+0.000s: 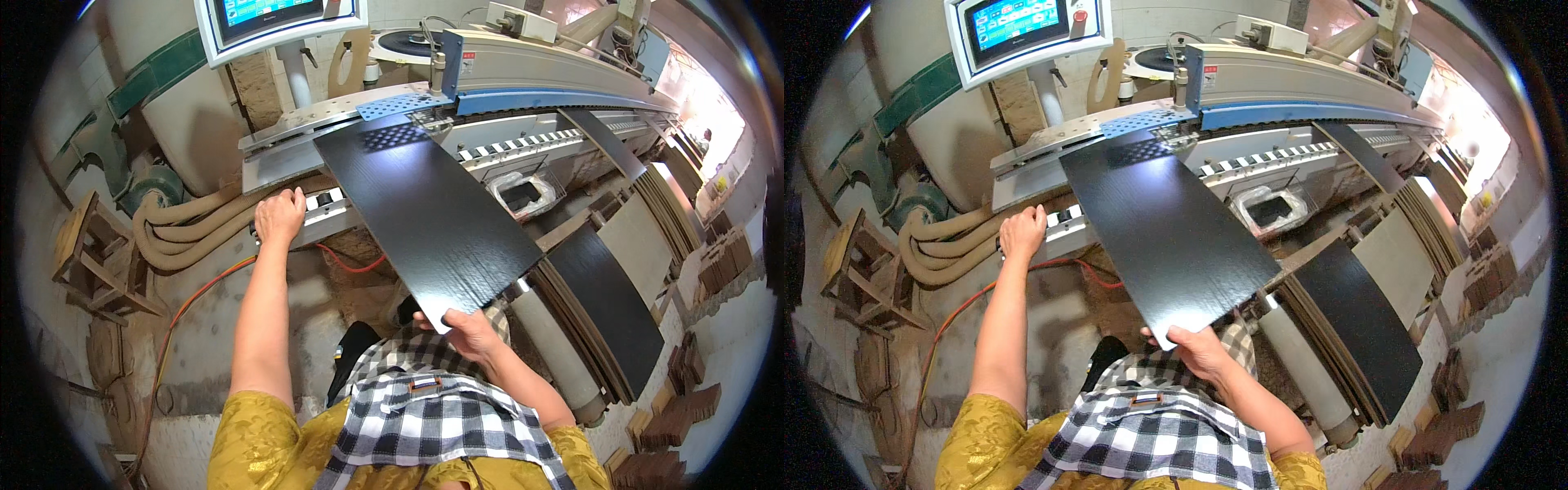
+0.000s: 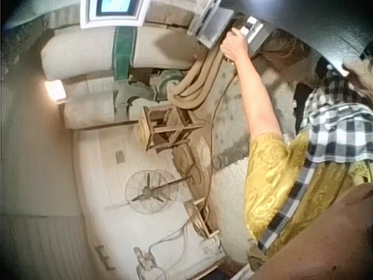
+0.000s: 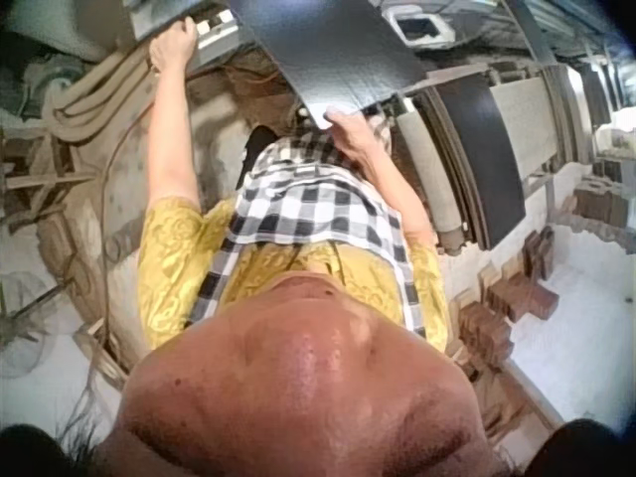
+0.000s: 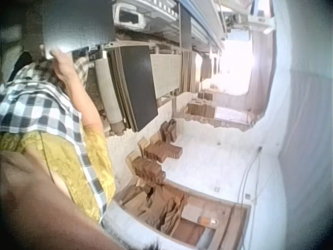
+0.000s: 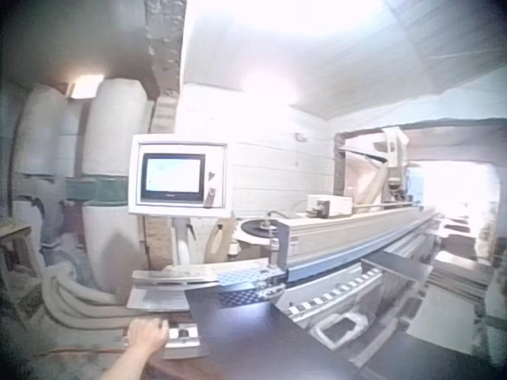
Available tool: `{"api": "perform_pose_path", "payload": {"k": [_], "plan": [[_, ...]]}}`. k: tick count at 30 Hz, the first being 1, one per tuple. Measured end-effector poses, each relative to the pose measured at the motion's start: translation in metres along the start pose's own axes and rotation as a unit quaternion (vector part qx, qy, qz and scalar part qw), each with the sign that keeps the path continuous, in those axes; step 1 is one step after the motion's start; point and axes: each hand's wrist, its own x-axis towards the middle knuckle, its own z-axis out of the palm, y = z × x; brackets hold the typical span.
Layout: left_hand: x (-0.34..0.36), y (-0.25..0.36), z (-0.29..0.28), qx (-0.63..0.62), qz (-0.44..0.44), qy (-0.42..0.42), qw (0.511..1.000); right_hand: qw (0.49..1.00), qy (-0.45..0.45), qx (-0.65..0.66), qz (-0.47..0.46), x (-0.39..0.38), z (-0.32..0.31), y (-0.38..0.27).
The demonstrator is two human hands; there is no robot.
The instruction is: The person feeds a dark rectangular panel into a belt sander, repeatedly flipping it to sand both sides. The person stacks the finished panels on a roller table to the right.
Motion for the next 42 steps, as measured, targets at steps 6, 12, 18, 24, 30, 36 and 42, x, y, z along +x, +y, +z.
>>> {"api": "perform_pose_path", "payload": {"k": [6,12,18,24,30,36,42], "plan": [[-0.002,0.006,-0.004,0.011,-0.007,0.011,1.0,0.983,-0.127,-0.088,0.1,0.032,0.03,0.007],[-0.002,0.005,-0.002,0.018,-0.002,0.01,1.0,0.961,-0.122,-0.239,0.067,0.047,0.023,0.016],[-0.002,0.006,-0.001,0.012,-0.007,0.008,1.0,0.961,-0.075,-0.267,0.008,0.042,0.02,0.018],[-0.004,0.009,-0.008,0.006,-0.012,0.005,1.0,0.966,-0.056,-0.254,-0.012,0.04,0.01,0.021],[-0.003,0.009,-0.006,0.014,-0.012,0.006,1.0,0.974,0.0,-0.228,-0.003,0.031,0.005,0.008],[-0.003,0.01,-0.006,0.004,-0.007,0.015,1.0,0.975,0.014,-0.214,-0.052,0.029,-0.022,0.005],[-0.003,0.01,-0.005,0.009,-0.005,0.017,1.0,0.976,0.051,-0.196,-0.079,0.024,-0.041,-0.005]]}}
